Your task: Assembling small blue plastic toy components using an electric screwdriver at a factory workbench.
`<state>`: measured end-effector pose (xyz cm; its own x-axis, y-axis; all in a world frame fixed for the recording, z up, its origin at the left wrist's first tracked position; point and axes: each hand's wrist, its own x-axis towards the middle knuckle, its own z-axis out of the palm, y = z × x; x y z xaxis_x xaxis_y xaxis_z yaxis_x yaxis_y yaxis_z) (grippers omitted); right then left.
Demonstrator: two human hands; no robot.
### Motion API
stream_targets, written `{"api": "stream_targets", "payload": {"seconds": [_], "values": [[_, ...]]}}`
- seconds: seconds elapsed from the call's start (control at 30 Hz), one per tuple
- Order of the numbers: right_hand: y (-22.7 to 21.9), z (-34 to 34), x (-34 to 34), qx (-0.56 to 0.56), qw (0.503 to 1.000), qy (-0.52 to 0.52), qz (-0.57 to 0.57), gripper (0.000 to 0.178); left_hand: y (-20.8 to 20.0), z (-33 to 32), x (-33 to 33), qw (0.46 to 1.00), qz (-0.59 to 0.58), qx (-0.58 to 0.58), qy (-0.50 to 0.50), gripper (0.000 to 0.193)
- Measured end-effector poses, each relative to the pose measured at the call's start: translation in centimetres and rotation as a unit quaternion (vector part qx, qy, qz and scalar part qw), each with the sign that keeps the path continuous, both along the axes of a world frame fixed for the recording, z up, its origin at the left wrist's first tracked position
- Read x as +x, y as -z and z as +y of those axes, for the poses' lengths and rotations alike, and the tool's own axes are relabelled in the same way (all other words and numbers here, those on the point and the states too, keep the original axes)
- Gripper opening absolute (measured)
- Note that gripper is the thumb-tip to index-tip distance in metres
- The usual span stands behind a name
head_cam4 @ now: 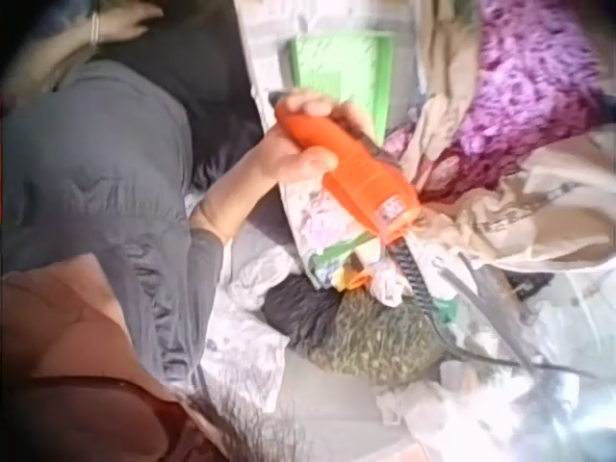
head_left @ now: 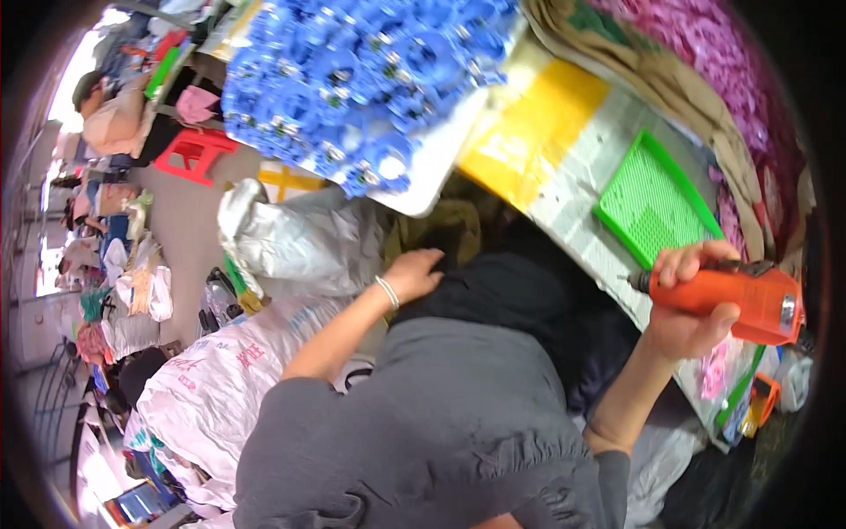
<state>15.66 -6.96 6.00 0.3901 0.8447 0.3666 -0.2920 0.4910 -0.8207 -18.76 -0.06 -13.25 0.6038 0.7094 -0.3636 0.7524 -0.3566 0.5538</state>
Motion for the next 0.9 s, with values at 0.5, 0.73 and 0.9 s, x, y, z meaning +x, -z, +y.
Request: {"api": "stream_targets", "payload": {"seconds": [0.5, 0.73, 0.9], "values": [[-0.4, -0.1, -0.3, -0.027, 0.998, 0.055, -0.022, 0.062, -24.5, 9.9, 4.1, 0.844, -0.19, 0.496, -0.078, 0.043], [-0.5, -0.8, -0.6, -0.022, 0.998, 0.056, -0.028, 0.058, -24.3, 16.1, 4.8, 0.868, -0.094, 0.487, 0.012, 0.061], [-0.5, -1.1, -0.5, -0.026, 0.998, 0.06, -0.022, 0.058, -24.8, 17.0, 4.6, 0.9, -0.055, 0.43, 0.032, 0.059]]}}
